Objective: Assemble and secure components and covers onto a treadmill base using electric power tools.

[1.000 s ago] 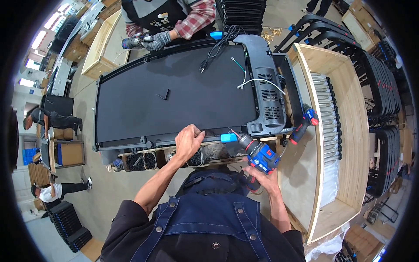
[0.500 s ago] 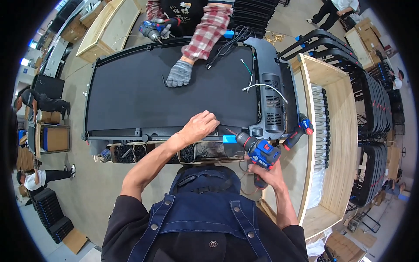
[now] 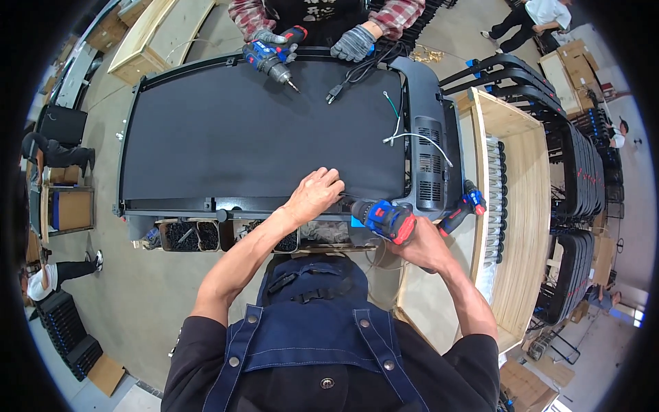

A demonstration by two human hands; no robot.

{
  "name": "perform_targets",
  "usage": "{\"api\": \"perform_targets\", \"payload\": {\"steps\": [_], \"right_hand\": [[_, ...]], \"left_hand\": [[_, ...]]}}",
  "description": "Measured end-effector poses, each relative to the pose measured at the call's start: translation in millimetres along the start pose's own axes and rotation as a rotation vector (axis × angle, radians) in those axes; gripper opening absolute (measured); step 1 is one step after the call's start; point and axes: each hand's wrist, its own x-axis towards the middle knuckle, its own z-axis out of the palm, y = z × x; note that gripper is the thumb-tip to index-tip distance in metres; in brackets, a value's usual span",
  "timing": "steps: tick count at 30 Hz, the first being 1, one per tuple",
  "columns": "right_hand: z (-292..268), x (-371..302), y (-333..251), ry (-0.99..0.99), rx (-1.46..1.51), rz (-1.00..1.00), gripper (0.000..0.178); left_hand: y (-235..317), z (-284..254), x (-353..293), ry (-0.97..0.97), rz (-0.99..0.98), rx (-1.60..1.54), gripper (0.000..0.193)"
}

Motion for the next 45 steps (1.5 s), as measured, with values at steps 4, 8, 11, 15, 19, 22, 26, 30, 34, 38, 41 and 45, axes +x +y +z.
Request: {"api": "perform_targets", "payload": {"steps": [4,8,11,15,19,22,26,30,34,38,41,45], "right_hand": [[-7,10,-14,-0.017,-0.025,0.004,0.032],[-10,19,-22,-0.104,-0.119,0.029,0.03],[-13,23,-26,-0.114,-0.143,-0.007,0.03],[-17,29,-33,-0.13,-0.152,-0.027,0.031],[-18,35,-38,-0.158,-0.156,0.005,0.031],[-17,38,-40,-0.159,-0.173,-0.013,0.032],[-16,43,-45,-0.198,-0.249,0.014,0.032],[-16,50,-58,-0.145,-0.438,-0.114,0.027],[-16,62,-77,-0.205,-0.525,-0.057,0.027],[-11,65,-83,-0.198,-0.597,-0.057,0.025],[-11,69,-90,-0.207,-0.632,-0.053,0.024],[-16,72,-90,-0.234,-0.643,-0.089,0.033]], "left_hand": [[-2,3,0,0.013,0.006,-0.006,0.013],[-4,6,0,0.015,0.005,0.004,0.017],[-5,6,1,0.012,0.009,0.005,0.016],[-6,7,0,0.015,0.013,0.002,0.015],[-5,5,0,0.006,0.01,0.012,0.014],[-4,4,-1,-0.022,-0.001,0.012,0.008],[-6,5,-1,0.016,0.017,-0.002,0.011],[-7,7,-2,0.021,0.025,-0.031,0.01],[-10,8,-1,0.015,0.035,-0.048,0.009],[-11,9,-3,0.004,0.038,-0.053,0.008],[-12,5,-5,-0.02,0.044,-0.02,0.01],[3,-17,-21,0.116,-0.004,-0.018,0.024]]}}
